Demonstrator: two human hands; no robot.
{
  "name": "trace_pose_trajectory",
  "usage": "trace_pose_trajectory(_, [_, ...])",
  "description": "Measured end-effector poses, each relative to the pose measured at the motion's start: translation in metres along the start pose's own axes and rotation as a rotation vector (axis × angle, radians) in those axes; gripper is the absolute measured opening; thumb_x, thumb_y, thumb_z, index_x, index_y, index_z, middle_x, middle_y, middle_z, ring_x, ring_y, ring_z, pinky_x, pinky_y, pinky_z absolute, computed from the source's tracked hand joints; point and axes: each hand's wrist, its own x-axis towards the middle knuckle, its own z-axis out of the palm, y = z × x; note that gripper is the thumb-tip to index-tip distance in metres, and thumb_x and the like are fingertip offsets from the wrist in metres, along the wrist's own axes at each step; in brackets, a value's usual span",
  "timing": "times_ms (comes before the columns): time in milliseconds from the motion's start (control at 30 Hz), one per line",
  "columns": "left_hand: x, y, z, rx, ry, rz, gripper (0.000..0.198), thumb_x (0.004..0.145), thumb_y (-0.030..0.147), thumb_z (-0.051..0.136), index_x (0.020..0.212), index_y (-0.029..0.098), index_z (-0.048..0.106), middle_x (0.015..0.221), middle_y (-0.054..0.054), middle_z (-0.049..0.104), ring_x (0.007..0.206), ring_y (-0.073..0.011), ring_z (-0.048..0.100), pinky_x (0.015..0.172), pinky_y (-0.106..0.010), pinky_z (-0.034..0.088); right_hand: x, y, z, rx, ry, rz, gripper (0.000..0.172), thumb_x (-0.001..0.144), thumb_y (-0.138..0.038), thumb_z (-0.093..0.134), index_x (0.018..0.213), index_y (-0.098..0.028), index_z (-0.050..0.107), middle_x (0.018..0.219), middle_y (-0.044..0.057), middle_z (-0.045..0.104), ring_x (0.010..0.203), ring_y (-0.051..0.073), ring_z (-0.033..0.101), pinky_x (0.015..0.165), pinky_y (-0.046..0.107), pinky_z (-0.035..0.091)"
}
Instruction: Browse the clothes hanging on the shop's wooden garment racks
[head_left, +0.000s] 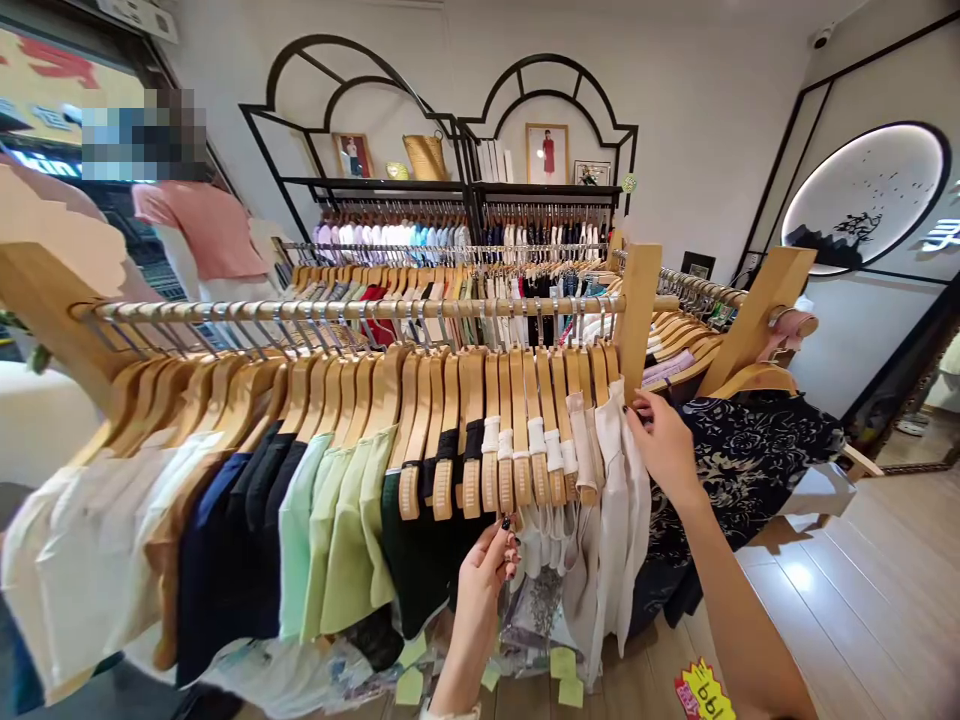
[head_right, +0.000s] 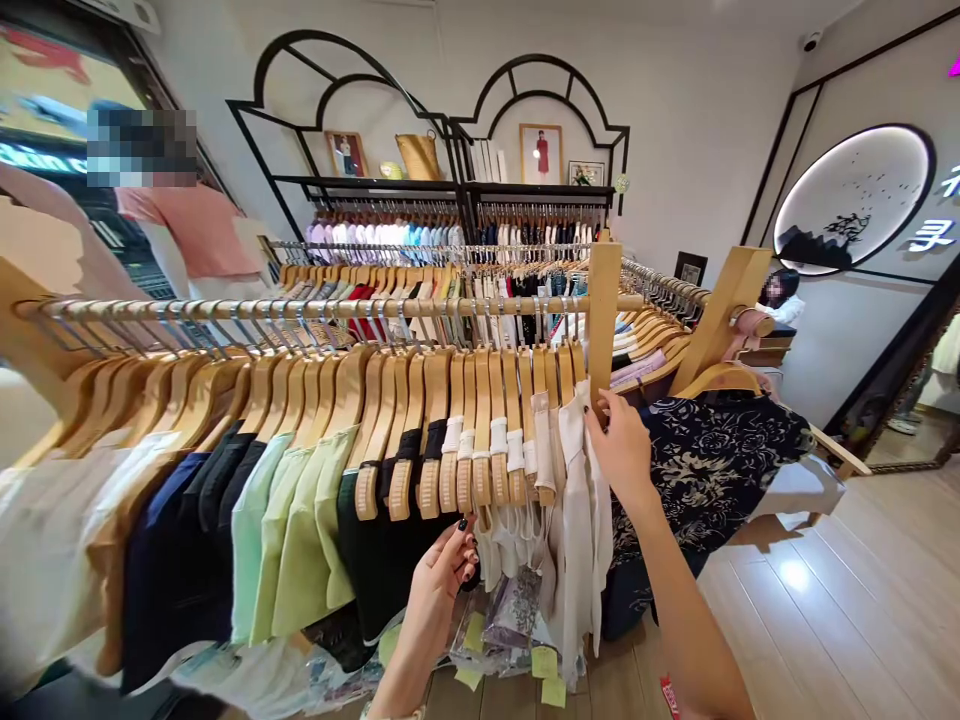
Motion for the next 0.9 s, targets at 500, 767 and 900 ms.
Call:
trace_pose_trajectory(500, [-0.020,-0.036,0.000,0.056,0.010,-0.070,0.059,0.051,0.047,0.093,0.094,0.012,0.074,0.071,-0.004,0.066,0.056,-0.0125,0.059,0.048,-0.020,0.040,0.056,-0.004,0.042,-0.371,-0.036,0.075,0.041,0.096,-0.046,0.053,0.125,-0.018,0.045,0.091,0.009,0.074,0.088,0.031,0.072,0.074,0.036,0.046])
trace_pose_trajectory(767, [-0.027,-0.044,0.002,0.132,-0.069,-0.112,0.056,0.052,0.050,0.091,0.091,0.014,0.076,0.070,-0.005,0.066,0.058,-0.0156,0.061,0.049,-0.022,0.040,0.056,-0.013,0.032,-0.520,-0.076,0.022,0.030,0.100,-0.037,0.047,0.122,-0.017,0.050,0.088,0.011,0.072,0.084,0.030,0.071,0.073,0.036,0.047])
trace_pose_trajectory(900, [-0.022,-0.059,-0.014,0.143,-0.120,-0.115,0.055,0.055,0.054,0.089,0.092,0.014,0.078,0.072,-0.006,0.068,0.059,-0.0150,0.062,0.048,-0.021,0.039,0.068,-0.032,0.018,-0.523,-0.001,-0.156,0.029,0.103,-0.035,0.042,0.119,-0.015,0.056,0.103,0.017,0.071,0.102,0.031,0.067,0.080,0.038,0.051])
